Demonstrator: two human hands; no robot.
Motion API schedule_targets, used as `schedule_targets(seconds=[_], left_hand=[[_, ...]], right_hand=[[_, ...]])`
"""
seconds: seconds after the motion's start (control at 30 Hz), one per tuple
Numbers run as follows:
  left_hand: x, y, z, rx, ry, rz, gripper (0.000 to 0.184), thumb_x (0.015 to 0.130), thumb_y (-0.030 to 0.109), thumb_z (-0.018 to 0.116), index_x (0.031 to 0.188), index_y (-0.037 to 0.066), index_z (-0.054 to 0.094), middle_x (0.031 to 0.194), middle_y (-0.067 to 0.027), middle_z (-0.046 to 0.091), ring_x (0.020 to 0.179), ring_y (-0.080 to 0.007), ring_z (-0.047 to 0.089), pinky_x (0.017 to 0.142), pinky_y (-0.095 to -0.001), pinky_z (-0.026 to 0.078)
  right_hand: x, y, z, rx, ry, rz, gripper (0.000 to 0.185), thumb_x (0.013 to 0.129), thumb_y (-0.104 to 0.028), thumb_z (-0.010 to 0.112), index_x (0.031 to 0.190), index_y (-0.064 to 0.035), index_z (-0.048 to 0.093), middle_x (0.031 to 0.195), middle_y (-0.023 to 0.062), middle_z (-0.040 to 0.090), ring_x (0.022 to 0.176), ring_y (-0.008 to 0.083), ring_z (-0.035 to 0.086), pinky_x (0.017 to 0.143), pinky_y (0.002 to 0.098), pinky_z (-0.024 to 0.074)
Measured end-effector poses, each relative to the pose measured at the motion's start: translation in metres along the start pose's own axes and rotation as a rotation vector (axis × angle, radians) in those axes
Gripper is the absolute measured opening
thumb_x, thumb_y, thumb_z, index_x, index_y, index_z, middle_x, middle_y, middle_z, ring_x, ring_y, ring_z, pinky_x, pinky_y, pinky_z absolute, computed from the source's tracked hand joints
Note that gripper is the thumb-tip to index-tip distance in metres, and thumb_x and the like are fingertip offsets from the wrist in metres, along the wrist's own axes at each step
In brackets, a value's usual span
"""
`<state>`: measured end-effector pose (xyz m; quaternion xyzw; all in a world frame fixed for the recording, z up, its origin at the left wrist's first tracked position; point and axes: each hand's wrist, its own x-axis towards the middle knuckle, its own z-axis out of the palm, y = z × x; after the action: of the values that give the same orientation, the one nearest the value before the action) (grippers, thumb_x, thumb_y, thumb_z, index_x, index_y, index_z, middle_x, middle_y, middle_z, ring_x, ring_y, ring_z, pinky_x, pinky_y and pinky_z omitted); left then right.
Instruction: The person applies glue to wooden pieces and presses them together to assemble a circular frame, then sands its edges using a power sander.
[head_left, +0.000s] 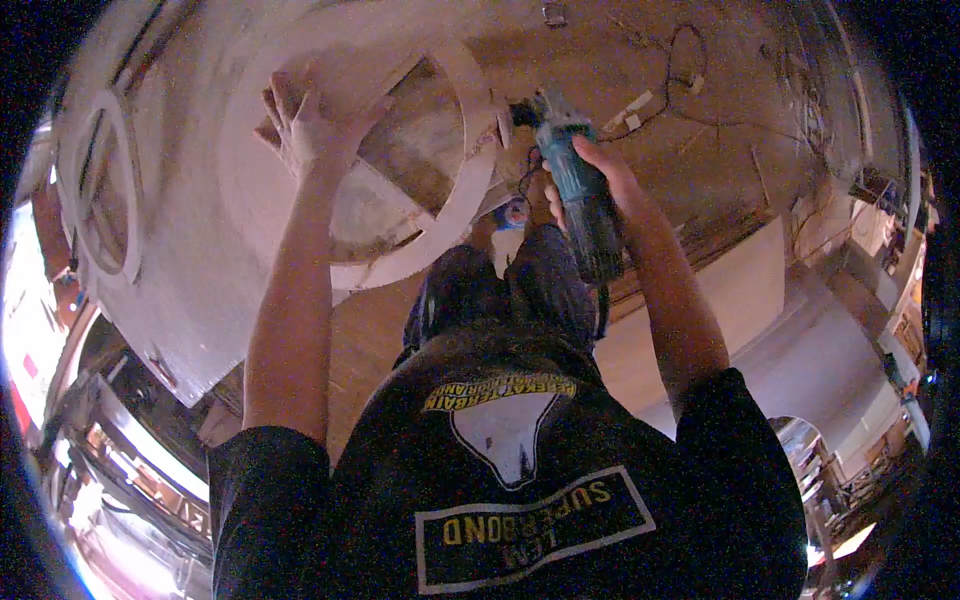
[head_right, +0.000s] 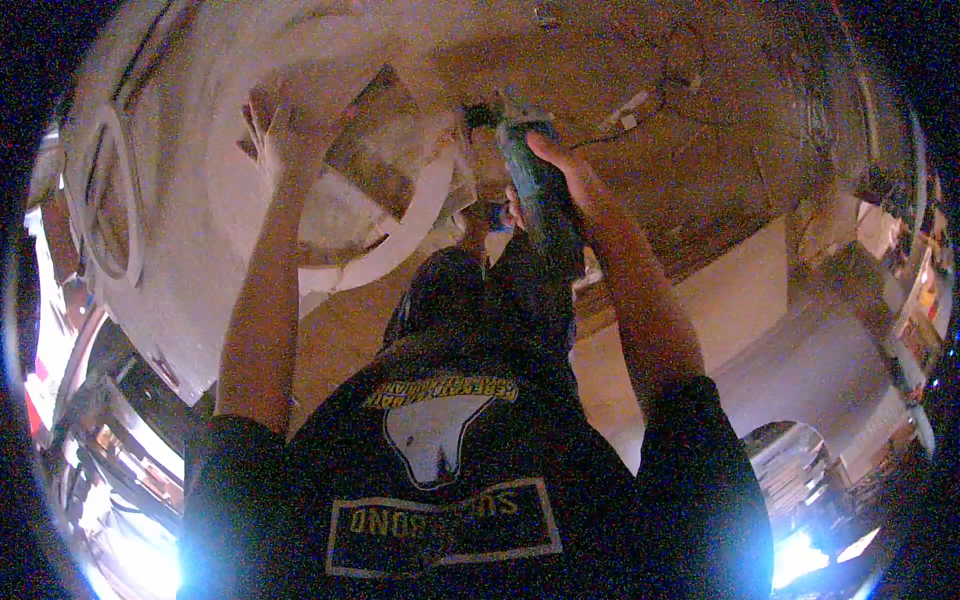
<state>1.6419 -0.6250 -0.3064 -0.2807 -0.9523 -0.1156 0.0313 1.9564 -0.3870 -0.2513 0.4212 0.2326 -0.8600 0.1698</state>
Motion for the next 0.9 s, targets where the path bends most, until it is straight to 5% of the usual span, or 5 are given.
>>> schedule_targets(seconds=[0.57, 0.7, 0.9], left_hand=[[0.006, 0.0, 0.005, 0.005, -0.02, -0.006, 0.121, 0.059, 0.086, 0.076, 0.16, 0.03, 0.038, 0.172, -0.0153, 0.016, 0.16, -0.0343, 0.005, 0.123, -0.0653, 0.003], [0.002, 0.008, -0.005, 0.046, -0.029, -0.04, 0.12, 0.06, 0.083, 0.078, 0.16, 0.029, 0.039, 0.172, -0.0152, 0.018, 0.16, -0.034, 0.007, 0.123, -0.0653, 0.004], [0.001, 0.011, -0.018, -0.007, -0.024, -0.052, 0.119, 0.06, 0.082, 0.079, 0.159, 0.028, 0.04, 0.171, -0.0154, 0.02, 0.159, -0.0349, 0.009, 0.124, -0.0645, 0.004]], right_hand=[[-0.008, 0.037, -0.011, 0.008, 0.084, -0.105, 0.063, 0.098, -0.06, 0.058, 0.128, -0.0051, 0.057, 0.092, 0.0147, 0.069, 0.075, 0.0281, 0.07, 0.068, 0.0418, 0.0589], [-0.003, 0.004, -0.011, 0.114, 0.04, 0.0, 0.063, 0.097, -0.061, 0.059, 0.128, -0.0056, 0.057, 0.091, 0.014, 0.07, 0.075, 0.0268, 0.07, 0.068, 0.0408, 0.0599], [0.032, -0.079, -0.006, -0.176, -0.141, -0.009, 0.07, 0.093, -0.066, 0.062, 0.129, -0.006, 0.057, 0.092, 0.012, 0.07, 0.077, 0.0244, 0.072, 0.07, 0.0387, 0.0623]])
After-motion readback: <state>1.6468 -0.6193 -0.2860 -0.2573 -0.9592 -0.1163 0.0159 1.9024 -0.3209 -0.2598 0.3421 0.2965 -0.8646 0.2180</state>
